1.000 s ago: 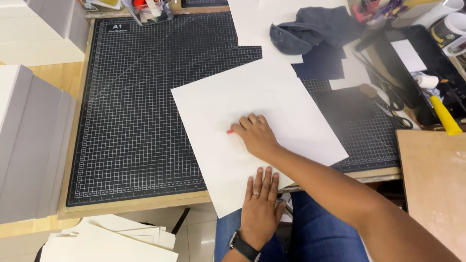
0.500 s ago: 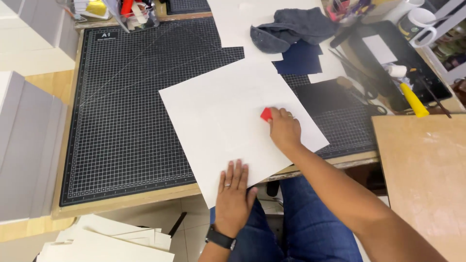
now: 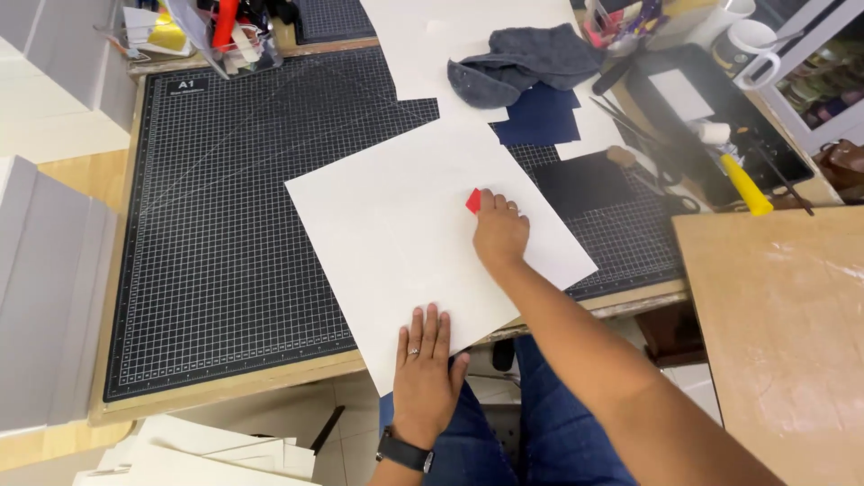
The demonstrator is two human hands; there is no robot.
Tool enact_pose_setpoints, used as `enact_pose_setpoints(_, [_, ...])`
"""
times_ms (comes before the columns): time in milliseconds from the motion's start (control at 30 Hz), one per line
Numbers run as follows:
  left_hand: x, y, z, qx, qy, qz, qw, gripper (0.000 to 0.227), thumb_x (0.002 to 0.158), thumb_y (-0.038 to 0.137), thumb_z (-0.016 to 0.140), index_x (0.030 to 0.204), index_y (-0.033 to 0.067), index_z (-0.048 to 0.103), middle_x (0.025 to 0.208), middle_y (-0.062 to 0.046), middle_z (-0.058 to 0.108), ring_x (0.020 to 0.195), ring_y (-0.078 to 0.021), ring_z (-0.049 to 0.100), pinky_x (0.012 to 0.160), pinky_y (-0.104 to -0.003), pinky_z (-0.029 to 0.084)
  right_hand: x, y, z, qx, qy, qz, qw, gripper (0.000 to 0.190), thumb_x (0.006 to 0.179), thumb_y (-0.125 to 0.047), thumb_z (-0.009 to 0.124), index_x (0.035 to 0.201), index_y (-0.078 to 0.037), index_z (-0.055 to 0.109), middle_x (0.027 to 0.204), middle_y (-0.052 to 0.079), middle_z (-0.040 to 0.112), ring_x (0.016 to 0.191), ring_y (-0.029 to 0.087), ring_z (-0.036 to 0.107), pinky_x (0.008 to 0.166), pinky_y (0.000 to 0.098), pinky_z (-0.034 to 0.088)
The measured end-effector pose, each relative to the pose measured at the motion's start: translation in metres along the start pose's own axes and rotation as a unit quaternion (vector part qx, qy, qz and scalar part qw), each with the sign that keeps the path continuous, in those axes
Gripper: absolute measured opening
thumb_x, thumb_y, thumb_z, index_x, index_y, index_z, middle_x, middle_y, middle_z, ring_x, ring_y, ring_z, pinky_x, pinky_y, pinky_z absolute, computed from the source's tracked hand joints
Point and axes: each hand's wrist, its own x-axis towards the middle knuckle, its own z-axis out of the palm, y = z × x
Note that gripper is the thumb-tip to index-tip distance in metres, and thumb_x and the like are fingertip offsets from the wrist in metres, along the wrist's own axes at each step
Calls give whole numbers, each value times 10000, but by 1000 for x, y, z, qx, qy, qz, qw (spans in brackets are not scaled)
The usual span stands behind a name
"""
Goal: Applying glue to cardboard pieces and mounting them onto paper sheets using a roller and squeegee
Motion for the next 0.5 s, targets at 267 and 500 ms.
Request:
enact_pose_setpoints(267, [3, 0, 0, -1, 4, -2, 1000, 695, 987, 401, 554, 1557, 46, 378, 1655, -161, 328, 1557, -360, 225, 1255, -519, 184, -24, -104, -5, 1, 127, -165, 978, 469, 881, -136, 562, 1349, -173, 564, 1053, 7, 664, 884, 221, 633, 663, 385, 477])
enact_pose_setpoints(500, [3, 1, -1, 84, -1, -2, 997, 785, 984, 502, 509, 1609, 81, 288, 1698, -129, 245, 1590, -315, 163, 1289, -467, 135, 59, -91, 60, -63, 221, -1, 973, 361, 876, -179, 560, 1223, -244, 632, 953, -48, 623, 801, 189, 607, 565, 372, 452])
